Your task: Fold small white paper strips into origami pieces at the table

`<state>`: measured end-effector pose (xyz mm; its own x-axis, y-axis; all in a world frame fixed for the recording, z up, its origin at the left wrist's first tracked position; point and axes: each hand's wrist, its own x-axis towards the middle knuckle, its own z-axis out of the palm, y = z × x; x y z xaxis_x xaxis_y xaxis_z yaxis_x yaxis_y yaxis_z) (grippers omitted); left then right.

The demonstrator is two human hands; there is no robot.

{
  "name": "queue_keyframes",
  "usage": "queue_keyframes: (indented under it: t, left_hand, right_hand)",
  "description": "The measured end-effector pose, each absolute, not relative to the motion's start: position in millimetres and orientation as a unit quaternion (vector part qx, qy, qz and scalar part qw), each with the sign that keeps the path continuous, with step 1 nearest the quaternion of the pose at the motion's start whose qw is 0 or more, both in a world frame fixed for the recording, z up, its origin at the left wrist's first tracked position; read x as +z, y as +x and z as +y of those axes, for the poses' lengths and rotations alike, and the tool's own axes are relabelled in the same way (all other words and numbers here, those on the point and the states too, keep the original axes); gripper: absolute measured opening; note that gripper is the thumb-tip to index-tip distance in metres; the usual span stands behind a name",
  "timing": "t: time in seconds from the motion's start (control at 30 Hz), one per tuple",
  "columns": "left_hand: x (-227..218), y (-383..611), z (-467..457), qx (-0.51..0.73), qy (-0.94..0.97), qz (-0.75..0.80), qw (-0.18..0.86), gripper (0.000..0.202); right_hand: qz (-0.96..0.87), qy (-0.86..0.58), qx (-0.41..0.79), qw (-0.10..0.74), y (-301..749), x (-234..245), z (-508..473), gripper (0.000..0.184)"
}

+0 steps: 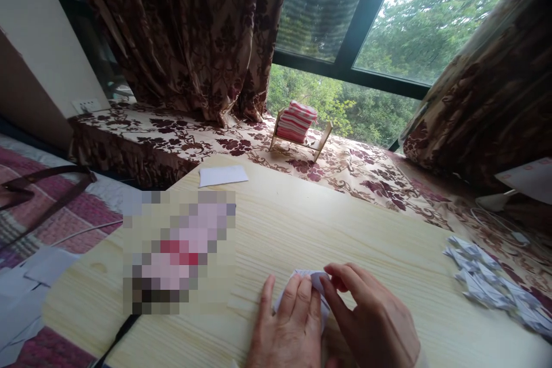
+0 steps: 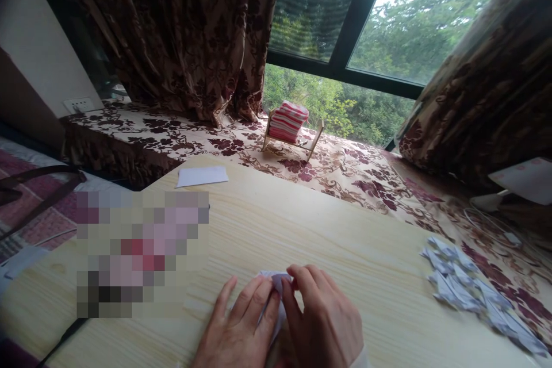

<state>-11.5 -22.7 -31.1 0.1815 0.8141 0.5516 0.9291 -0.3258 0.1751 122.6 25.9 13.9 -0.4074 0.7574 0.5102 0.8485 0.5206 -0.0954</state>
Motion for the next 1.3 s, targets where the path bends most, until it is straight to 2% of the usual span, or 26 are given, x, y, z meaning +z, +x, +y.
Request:
queue_keyframes:
  t: [0.2,0.37,0.53,0.67,0.9,1.07,1.3]
  left_hand:
    - [-33.0,-11.0,-24.4,-0.264,-0.771,-0.573,0.084,0.044]
    - [-33.8,-10.8,-24.8,-0.25,-0.772,-0.579,0.08,0.045]
    - [-31.6,-11.5,-24.1,-0.277,-0.767,-0.572,0.089,0.041]
    - [-29.5,-11.3,-25.8,-0.284,-0.764,-0.573,0.083,0.042]
    - [-24.4,-11.7,-28.4,-0.257,-0.772,-0.575,0.086,0.044]
    - [-19.5,-11.7,-28.6,-0.259,-0.768,-0.58,0.077,0.046]
    - [-13.0,-15.8,-30.4,-0.209,-0.791,-0.573,0.055,0.054]
  right_hand:
    - [-0.833,-0.495,-0.071,0.237,118.5,12.9,24.7,0.036]
    - [-0.859,-0.446,-0.05,0.245,116.9,12.1,26.9,0.027]
    - [-0.839,-0.47,-0.014,0.273,122.5,6.7,26.7,0.023]
    - [-0.858,-0.447,0.018,0.251,126.8,5.2,26.5,0.021]
    - [-0.878,-0.427,0.032,0.214,124.4,15.4,28.3,0.03]
    - [-0.886,-0.416,0.068,0.194,127.3,16.4,31.7,0.027]
    - [-0.868,-0.407,0.124,0.255,125.1,12.1,34.7,0.026]
